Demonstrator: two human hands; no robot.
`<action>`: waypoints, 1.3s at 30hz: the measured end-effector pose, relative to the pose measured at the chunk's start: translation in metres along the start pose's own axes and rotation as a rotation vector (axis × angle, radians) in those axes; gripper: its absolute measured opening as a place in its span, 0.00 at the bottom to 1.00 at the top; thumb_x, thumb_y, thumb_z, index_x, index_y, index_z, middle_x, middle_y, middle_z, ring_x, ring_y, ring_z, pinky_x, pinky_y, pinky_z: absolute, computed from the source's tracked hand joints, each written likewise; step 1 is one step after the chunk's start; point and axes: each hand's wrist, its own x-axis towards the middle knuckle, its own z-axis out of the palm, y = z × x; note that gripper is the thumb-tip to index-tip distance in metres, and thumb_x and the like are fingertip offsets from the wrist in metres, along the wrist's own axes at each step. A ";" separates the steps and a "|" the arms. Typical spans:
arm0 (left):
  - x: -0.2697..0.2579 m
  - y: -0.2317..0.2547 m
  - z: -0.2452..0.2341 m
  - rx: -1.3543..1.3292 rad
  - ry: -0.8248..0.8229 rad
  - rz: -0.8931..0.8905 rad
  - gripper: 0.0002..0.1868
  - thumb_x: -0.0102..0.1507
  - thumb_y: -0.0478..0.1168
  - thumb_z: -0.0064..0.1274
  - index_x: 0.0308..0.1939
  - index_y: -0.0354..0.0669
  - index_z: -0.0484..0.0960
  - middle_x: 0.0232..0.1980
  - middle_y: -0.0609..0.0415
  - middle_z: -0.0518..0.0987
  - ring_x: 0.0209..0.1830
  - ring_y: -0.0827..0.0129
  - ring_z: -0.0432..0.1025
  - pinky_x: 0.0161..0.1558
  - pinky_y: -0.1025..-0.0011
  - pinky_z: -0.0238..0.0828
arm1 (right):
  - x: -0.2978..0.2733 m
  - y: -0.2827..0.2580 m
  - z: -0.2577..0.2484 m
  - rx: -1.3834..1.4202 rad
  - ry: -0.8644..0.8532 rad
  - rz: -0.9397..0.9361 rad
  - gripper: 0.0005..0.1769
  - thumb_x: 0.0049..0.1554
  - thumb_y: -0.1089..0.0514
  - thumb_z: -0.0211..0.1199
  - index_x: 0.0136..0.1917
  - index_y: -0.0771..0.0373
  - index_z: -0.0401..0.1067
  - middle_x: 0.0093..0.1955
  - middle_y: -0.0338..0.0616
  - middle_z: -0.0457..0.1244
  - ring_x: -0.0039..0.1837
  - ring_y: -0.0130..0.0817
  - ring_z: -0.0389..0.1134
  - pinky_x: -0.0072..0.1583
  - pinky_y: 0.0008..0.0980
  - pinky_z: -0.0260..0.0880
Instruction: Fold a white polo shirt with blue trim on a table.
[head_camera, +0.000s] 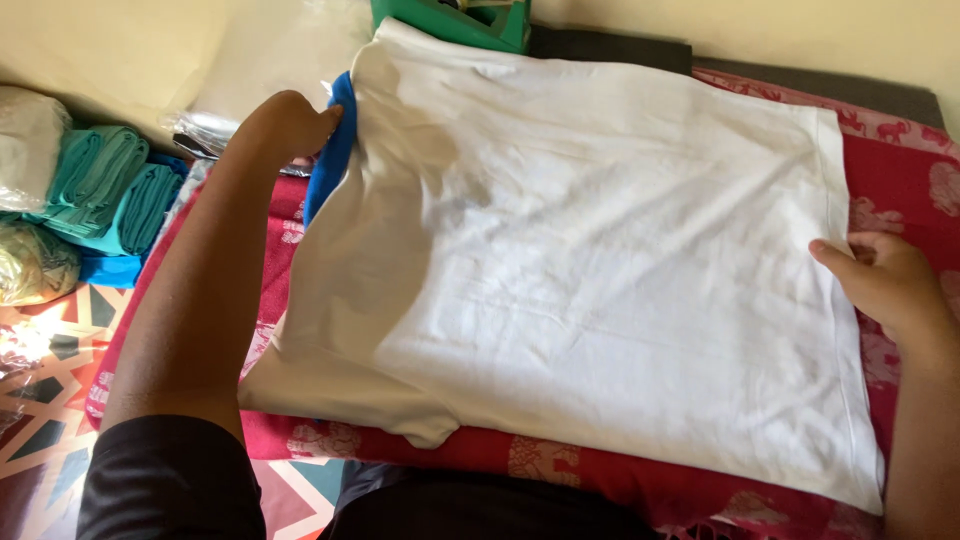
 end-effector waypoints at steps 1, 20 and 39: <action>0.001 0.003 0.001 0.025 0.034 -0.001 0.40 0.74 0.68 0.38 0.23 0.38 0.71 0.23 0.45 0.78 0.24 0.53 0.73 0.38 0.55 0.66 | -0.007 -0.009 -0.002 0.008 0.021 -0.022 0.33 0.64 0.43 0.67 0.68 0.75 0.74 0.59 0.62 0.69 0.57 0.54 0.69 0.55 0.48 0.64; 0.016 -0.042 0.006 -0.367 0.356 0.234 0.23 0.75 0.57 0.42 0.56 0.41 0.77 0.49 0.46 0.80 0.44 0.55 0.74 0.39 0.53 0.70 | -0.015 0.005 0.002 0.190 0.109 -0.006 0.28 0.65 0.51 0.70 0.69 0.72 0.69 0.53 0.57 0.69 0.52 0.44 0.69 0.48 0.43 0.65; -0.075 -0.129 0.039 -0.211 0.427 0.273 0.28 0.72 0.54 0.58 0.61 0.32 0.70 0.46 0.40 0.81 0.41 0.43 0.74 0.40 0.47 0.65 | -0.138 0.050 -0.011 0.151 0.069 0.133 0.32 0.63 0.50 0.68 0.74 0.66 0.65 0.49 0.62 0.69 0.51 0.46 0.68 0.54 0.42 0.62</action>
